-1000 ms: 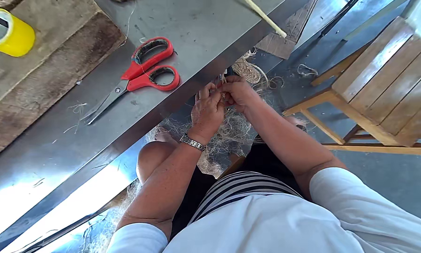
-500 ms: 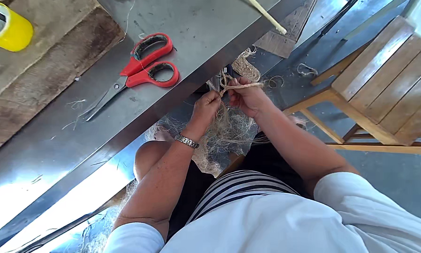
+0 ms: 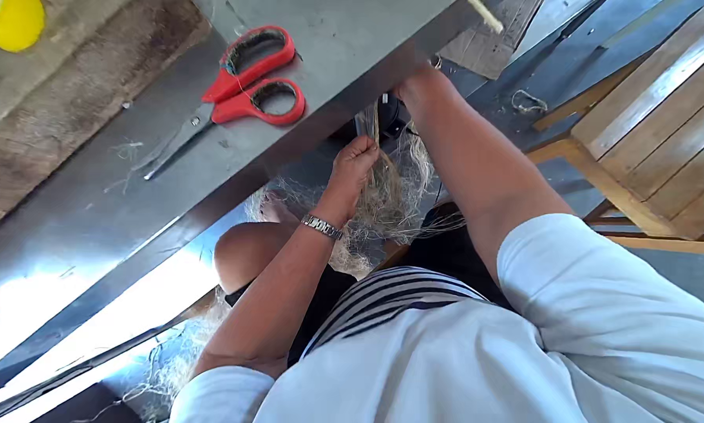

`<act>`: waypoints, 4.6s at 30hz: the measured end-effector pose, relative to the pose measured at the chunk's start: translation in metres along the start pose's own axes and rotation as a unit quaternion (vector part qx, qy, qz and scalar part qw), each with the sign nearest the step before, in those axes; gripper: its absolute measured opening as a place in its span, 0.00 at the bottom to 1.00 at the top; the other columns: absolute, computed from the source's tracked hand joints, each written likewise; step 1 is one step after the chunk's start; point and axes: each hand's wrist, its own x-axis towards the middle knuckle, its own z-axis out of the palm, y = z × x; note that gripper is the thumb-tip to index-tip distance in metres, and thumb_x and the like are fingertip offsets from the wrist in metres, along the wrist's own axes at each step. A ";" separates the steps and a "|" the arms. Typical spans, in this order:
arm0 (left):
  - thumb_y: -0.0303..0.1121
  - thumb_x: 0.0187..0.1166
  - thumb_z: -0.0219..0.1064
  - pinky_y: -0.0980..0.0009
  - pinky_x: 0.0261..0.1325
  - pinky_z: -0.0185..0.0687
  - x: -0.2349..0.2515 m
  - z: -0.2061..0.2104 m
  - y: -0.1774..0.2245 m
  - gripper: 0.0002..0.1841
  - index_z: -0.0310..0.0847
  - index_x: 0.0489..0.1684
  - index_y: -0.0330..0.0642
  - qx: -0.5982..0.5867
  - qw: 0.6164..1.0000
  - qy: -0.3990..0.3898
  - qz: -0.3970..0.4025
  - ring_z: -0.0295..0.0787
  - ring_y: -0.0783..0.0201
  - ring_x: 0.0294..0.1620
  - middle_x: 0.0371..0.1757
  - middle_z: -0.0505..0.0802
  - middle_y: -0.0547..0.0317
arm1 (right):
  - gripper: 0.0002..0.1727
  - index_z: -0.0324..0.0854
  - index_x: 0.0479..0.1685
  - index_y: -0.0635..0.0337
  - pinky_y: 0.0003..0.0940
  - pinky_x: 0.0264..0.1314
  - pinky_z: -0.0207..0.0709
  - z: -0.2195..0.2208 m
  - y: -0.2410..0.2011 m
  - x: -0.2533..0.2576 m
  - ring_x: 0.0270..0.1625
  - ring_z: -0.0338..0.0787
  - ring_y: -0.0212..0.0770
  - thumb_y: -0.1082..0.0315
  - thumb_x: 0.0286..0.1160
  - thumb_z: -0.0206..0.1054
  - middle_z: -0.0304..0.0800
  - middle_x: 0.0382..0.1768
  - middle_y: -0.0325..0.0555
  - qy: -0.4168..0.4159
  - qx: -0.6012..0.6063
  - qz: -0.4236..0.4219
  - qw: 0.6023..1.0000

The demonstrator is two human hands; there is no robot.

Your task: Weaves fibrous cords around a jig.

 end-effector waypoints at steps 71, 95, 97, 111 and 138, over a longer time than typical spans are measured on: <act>0.36 0.91 0.50 0.43 0.61 0.72 -0.022 -0.001 -0.012 0.19 0.85 0.44 0.32 0.375 0.926 0.042 -0.002 0.83 0.47 0.57 0.48 0.87 0.43 | 0.11 0.84 0.35 0.64 0.27 0.37 0.73 0.018 0.052 -0.152 0.28 0.78 0.27 0.68 0.84 0.62 0.83 0.26 0.38 -0.015 -0.261 -0.168 0.951; 0.30 0.84 0.51 0.87 0.21 0.67 -0.132 -0.121 0.028 0.13 0.81 0.49 0.61 -0.051 0.998 -0.037 -0.007 0.68 0.83 0.17 0.23 0.79 0.80 | 0.09 0.76 0.35 0.53 0.13 0.14 0.54 -0.009 0.051 -0.148 0.13 0.62 0.19 0.71 0.88 0.58 0.73 0.19 0.28 -0.181 0.058 0.052 0.980; 0.34 0.86 0.52 0.88 0.20 0.62 -0.174 -0.155 0.033 0.12 0.82 0.49 0.62 0.008 1.000 0.016 -0.006 0.66 0.84 0.17 0.23 0.78 0.81 | 0.09 0.76 0.35 0.53 0.14 0.14 0.55 -0.013 0.052 -0.147 0.13 0.61 0.20 0.71 0.88 0.58 0.72 0.19 0.28 -0.184 0.053 0.052 0.980; 0.37 0.90 0.45 0.41 0.68 0.75 -0.164 -0.076 0.076 0.23 0.83 0.65 0.32 0.527 0.835 0.044 0.149 0.84 0.41 0.66 0.61 0.89 0.35 | 0.09 0.76 0.35 0.54 0.14 0.18 0.56 -0.011 0.052 -0.150 0.16 0.63 0.20 0.71 0.87 0.58 0.71 0.20 0.27 -0.193 -0.031 -0.023 0.980; 0.30 0.85 0.62 0.70 0.41 0.66 0.007 0.000 0.007 0.10 0.76 0.30 0.41 0.254 0.963 -0.056 -0.070 0.70 0.73 0.32 0.29 0.77 0.65 | 0.16 0.86 0.37 0.65 0.52 0.45 0.79 -0.019 0.010 -0.190 0.37 0.86 0.46 0.64 0.88 0.58 0.86 0.32 0.50 -0.102 -0.394 -0.188 0.894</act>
